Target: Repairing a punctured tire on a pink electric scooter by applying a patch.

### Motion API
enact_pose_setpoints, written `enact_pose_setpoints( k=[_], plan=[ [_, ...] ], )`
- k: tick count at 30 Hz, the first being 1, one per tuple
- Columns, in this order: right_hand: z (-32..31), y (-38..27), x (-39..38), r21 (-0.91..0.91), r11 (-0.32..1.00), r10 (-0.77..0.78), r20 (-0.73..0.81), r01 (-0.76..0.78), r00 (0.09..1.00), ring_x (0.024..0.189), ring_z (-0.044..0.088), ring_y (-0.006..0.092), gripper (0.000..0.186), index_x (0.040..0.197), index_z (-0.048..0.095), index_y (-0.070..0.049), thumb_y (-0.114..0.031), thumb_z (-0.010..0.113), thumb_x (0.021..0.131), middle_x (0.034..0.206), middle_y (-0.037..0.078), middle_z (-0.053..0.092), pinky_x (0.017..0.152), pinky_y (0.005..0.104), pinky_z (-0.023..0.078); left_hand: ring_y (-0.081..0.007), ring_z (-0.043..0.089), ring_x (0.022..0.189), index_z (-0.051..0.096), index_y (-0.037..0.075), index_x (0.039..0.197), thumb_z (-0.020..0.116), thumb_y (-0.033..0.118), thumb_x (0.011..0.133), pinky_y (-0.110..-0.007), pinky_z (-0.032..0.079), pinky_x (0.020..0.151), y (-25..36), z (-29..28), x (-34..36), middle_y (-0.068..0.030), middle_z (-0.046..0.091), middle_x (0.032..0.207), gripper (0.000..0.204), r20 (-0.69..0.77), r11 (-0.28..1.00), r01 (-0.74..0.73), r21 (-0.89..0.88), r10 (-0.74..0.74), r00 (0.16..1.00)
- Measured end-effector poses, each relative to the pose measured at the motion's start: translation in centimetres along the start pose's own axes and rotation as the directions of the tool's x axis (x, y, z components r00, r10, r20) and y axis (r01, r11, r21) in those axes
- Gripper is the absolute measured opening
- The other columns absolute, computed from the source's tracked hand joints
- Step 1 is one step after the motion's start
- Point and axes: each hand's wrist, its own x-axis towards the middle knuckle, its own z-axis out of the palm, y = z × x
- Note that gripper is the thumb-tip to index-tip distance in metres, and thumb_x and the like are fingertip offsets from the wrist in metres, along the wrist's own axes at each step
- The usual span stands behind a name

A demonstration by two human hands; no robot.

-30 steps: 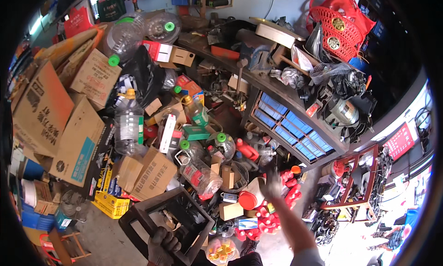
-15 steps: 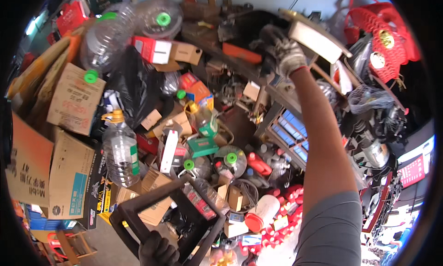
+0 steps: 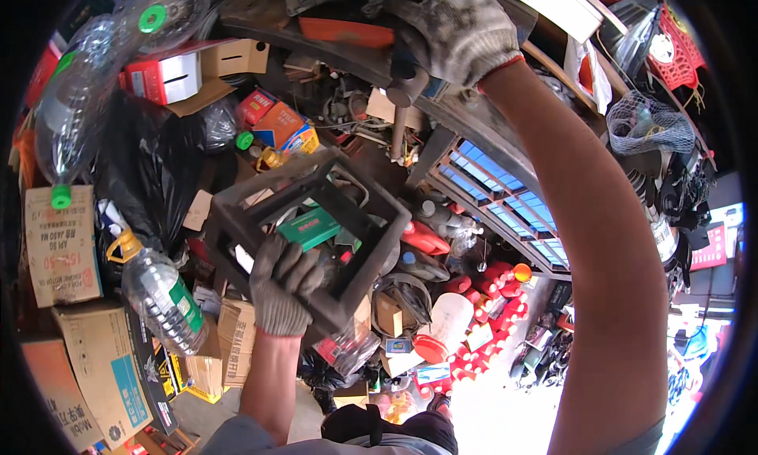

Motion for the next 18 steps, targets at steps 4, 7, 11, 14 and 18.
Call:
enact_pose_setpoints(
  k=[4,7,11,14,18],
  plan=[
    [0.2,-0.5,0.2,-0.006,1.0,0.007,0.018,-0.007,1.0,0.132,0.042,0.0356,0.054,0.131,0.058,-0.018,-0.038,0.056,0.081,0.14,0.017,0.047,0.111,0.0451,0.035,-0.005,0.028,0.045,0.052,0.016,0.078,0.06,0.022,0.094,-0.023,0.026,0.048,-1.9,-1.8,6.7,0.0075,0.03,0.057,0.019,0.094,0.998,-0.019,-0.055,0.024,0.995],
    [0.6,-0.9,0.1,-0.075,0.995,0.069,0.067,-0.064,0.995,0.132,0.042,0.0349,0.053,0.131,0.058,-0.019,-0.037,0.056,0.081,0.142,0.016,0.045,0.111,0.0448,0.035,-0.0046,0.027,0.045,0.048,0.017,0.074,0.06,0.022,0.094,-0.023,0.025,0.048,-3.3,-3.5,11.1,0.0085,0.028,0.056,0.024,0.219,0.994,0.036,-0.105,-0.012,0.976],
    [1.1,-0.6,-0.4,-0.205,0.979,0.011,0.019,-0.007,1.0,0.131,0.042,0.0348,0.051,0.129,0.059,-0.018,-0.036,0.057,0.082,0.142,0.015,0.045,0.11,0.0443,0.037,-0.0058,0.027,0.046,0.043,0.018,0.071,0.061,0.021,0.094,-0.024,0.027,0.049,-5.3,-4.8,15.5,0.0078,0.029,0.058,0.029,0.152,0.999,0.026,-0.046,-0.019,0.988],
    [0.8,-1.2,0.1,-0.116,0.992,0.067,0.084,-0.057,0.994,0.129,0.045,0.0352,0.047,0.126,0.06,-0.017,-0.034,0.057,0.082,0.141,0.015,0.046,0.108,0.0453,0.038,-0.0067,0.029,0.048,0.042,0.017,0.071,0.064,0.021,0.091,-0.024,0.029,0.049,-6.6,-5.9,18.3,0.0066,0.03,0.059,0.03,0.145,0.998,0.032,-0.063,-0.023,0.989],
    [1.4,-1.3,-0.2,-0.185,0.983,0.02,0.003,-0.019,1.0,0.124,0.048,0.0372,0.045,0.122,0.062,-0.015,-0.033,0.06,0.081,0.138,0.016,0.048,0.104,0.0465,0.041,-0.0079,0.029,0.049,0.042,0.017,0.07,0.066,0.022,0.089,-0.025,0.029,0.05,-8.3,-8.4,22.3,0.0061,0.03,0.059,0.031,0.029,1.0,0.006,-0.022,-0.005,1.0]
  ],
)
